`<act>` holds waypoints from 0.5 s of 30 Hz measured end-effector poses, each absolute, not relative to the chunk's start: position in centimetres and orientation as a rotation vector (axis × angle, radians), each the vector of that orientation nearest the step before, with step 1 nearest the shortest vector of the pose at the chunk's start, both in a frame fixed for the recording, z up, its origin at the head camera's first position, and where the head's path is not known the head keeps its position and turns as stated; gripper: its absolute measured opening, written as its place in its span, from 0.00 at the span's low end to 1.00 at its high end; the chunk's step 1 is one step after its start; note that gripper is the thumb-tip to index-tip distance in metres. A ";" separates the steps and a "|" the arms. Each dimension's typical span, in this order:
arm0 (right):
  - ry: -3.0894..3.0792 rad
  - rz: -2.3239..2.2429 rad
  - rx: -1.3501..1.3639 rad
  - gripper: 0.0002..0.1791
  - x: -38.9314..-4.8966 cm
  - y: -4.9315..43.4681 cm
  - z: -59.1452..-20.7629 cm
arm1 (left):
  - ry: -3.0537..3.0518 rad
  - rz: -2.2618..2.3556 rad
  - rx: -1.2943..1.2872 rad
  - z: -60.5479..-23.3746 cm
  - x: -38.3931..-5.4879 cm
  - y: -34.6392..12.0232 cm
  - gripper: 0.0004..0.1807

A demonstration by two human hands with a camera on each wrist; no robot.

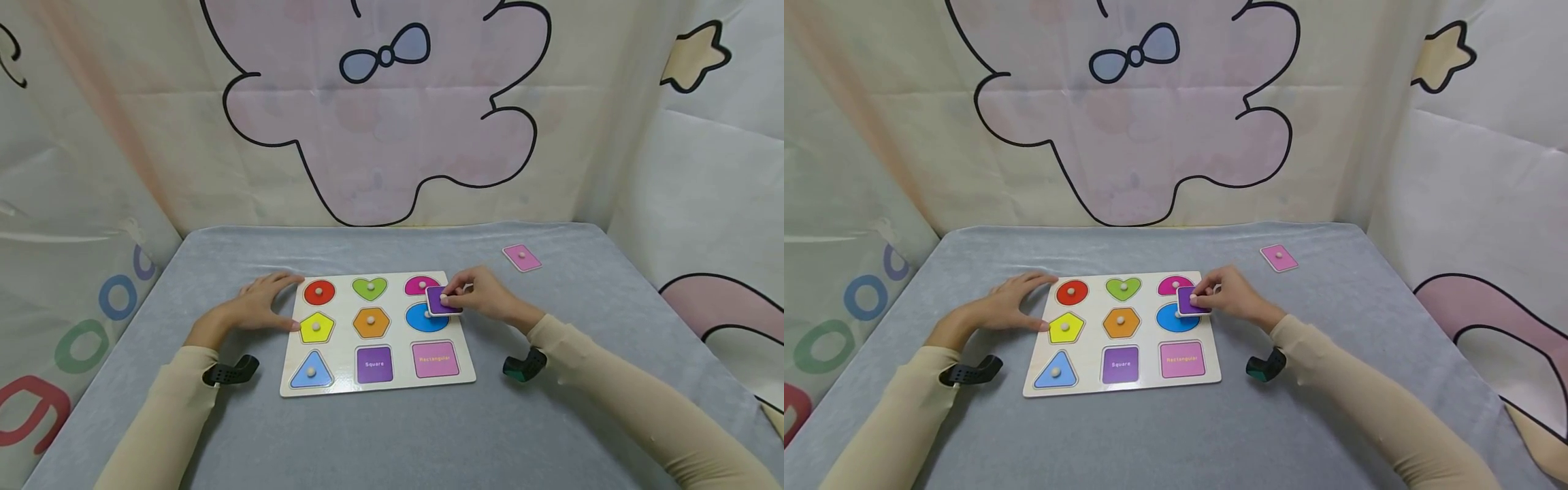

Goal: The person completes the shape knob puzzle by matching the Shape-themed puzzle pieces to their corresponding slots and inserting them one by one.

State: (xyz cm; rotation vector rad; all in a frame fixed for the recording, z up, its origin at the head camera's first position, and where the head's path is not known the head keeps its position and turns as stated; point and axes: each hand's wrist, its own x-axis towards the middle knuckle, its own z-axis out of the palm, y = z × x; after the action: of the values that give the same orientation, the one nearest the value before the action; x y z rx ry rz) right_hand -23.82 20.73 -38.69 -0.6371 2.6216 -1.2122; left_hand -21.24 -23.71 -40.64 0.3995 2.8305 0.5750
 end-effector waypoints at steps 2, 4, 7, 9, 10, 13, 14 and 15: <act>2.603 -1.212 -0.647 0.10 -23.7 20.4 -38.8 | 2.832 0.576 0.402 -40.6 -21.2 -23.7 0.54; 2.589 -1.213 -0.658 0.09 -23.5 20.1 -39.0 | 2.831 0.578 0.401 -40.6 -21.2 -23.7 0.54; 2.579 -1.217 -0.680 0.08 -23.2 19.7 -39.2 | 2.829 0.583 0.404 -40.5 -21.2 -23.8 0.54; 2.580 -1.213 -0.686 0.08 -23.0 19.5 -39.4 | 2.826 0.586 0.404 -40.5 -21.2 -23.8 0.54; 2.580 -1.208 -0.685 0.08 -22.9 19.4 -39.5 | 2.826 0.587 0.405 -40.5 -21.2 -23.8 0.54; 2.576 -1.196 -0.676 0.07 -22.6 19.0 -39.6 | 2.822 0.588 0.406 -40.4 -21.2 -23.7 0.54; 2.573 -1.195 -0.673 0.07 -22.5 18.9 -39.6 | 2.822 0.588 0.407 -40.4 -21.1 -23.7 0.54; 2.572 -1.195 -0.677 0.07 -22.4 18.7 -39.6 | 2.821 0.588 0.408 -40.3 -21.1 -23.7 0.54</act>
State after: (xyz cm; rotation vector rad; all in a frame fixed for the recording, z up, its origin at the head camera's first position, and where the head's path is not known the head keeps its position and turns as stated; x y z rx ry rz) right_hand -22.40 18.75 -39.60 -0.6767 2.5718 -1.1952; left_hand -21.13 -23.69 -40.33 0.4085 2.8212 0.5884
